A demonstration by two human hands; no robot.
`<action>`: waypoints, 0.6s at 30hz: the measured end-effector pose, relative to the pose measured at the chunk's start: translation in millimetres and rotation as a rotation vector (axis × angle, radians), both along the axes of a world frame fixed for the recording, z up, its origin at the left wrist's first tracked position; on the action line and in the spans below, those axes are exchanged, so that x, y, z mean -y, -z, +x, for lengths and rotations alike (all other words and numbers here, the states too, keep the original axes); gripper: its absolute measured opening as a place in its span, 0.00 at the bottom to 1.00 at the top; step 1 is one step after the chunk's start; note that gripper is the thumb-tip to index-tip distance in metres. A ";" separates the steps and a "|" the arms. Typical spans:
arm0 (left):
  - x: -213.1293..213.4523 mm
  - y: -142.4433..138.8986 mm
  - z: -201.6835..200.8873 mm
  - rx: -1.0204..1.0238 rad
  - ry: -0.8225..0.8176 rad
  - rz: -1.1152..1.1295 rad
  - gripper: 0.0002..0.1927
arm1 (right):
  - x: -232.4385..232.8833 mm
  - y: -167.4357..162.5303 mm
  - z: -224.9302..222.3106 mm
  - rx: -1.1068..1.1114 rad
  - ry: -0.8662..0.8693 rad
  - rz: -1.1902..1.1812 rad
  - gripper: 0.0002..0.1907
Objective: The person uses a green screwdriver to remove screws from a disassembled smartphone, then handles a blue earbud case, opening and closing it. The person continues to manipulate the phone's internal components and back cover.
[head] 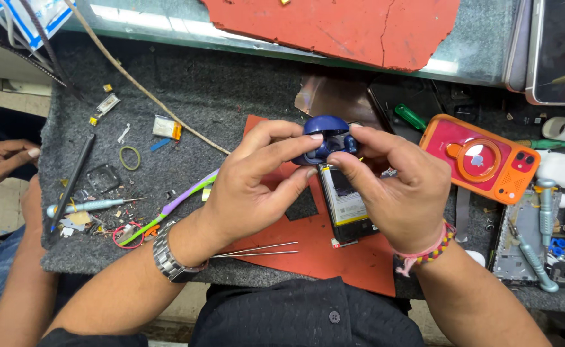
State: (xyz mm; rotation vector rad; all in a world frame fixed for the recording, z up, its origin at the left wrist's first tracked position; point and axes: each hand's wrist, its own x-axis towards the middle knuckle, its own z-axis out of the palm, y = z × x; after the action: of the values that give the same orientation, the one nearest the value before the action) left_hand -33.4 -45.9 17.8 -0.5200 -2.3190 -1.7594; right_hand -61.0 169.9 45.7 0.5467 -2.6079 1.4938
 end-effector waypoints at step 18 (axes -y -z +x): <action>-1.2 0.8 1.1 0.005 0.003 -0.010 0.22 | -3.7 -2.6 -6.2 0.141 0.012 -0.024 0.09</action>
State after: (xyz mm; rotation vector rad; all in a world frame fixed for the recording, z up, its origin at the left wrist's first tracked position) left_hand -32.3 -44.6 17.0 -0.5212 -2.3331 -1.7526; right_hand -67.2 173.6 48.2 0.4377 -2.6871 1.6134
